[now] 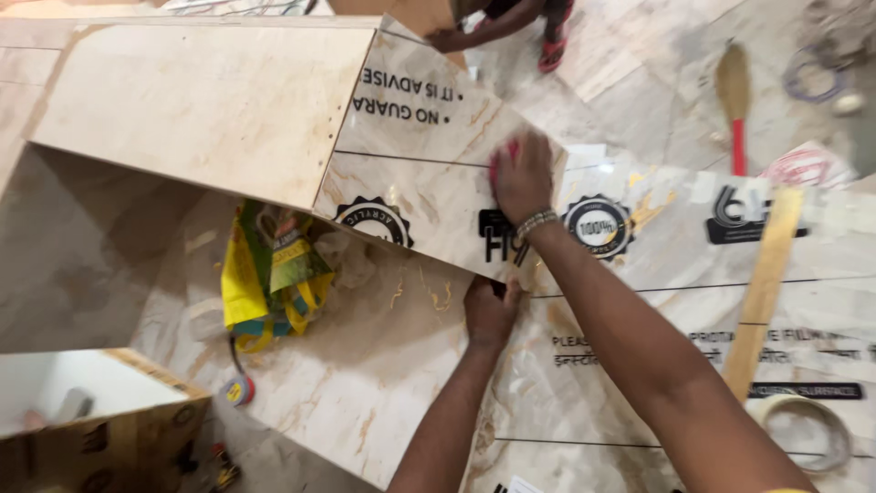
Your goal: The person applies adhesive from a small packet onto a white sheet and then onto the edge of a wooden cabinet. They wipe the surface with a red cloth and press the sheet onto the cabinet edge to adhere it.
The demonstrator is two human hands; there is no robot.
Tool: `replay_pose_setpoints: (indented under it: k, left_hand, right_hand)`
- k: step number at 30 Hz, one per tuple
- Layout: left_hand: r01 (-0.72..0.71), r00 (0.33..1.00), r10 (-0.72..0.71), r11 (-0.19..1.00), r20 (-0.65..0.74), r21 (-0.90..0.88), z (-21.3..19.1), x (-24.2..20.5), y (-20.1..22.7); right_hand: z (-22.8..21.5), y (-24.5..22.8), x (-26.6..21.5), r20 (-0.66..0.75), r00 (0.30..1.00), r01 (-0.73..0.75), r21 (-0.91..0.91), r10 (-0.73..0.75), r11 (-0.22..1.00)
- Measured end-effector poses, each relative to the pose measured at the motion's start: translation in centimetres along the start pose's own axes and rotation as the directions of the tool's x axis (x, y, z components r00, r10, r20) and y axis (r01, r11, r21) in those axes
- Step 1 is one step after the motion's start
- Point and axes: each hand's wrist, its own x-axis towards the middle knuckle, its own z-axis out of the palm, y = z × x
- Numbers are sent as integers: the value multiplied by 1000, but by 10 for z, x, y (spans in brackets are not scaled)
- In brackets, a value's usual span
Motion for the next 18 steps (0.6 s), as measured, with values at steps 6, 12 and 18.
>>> replay_pose_setpoints:
  k: [6,12,18]
  left_hand:
    - [306,893,-307,950,328,57,-2,-5,-5]
    - [-24,997,22,1000,74,17,0,-9,-5]
    - [-69,996,63,992,-61,-102,-6,-6,8]
  right_hand:
    - [58,-118,88,-182,937,345,359,-298,867]
    - [34,-18,32,-174,975,167,186,-135,968]
    - [-79,77,-64,359,930,254,-471,-80,845]
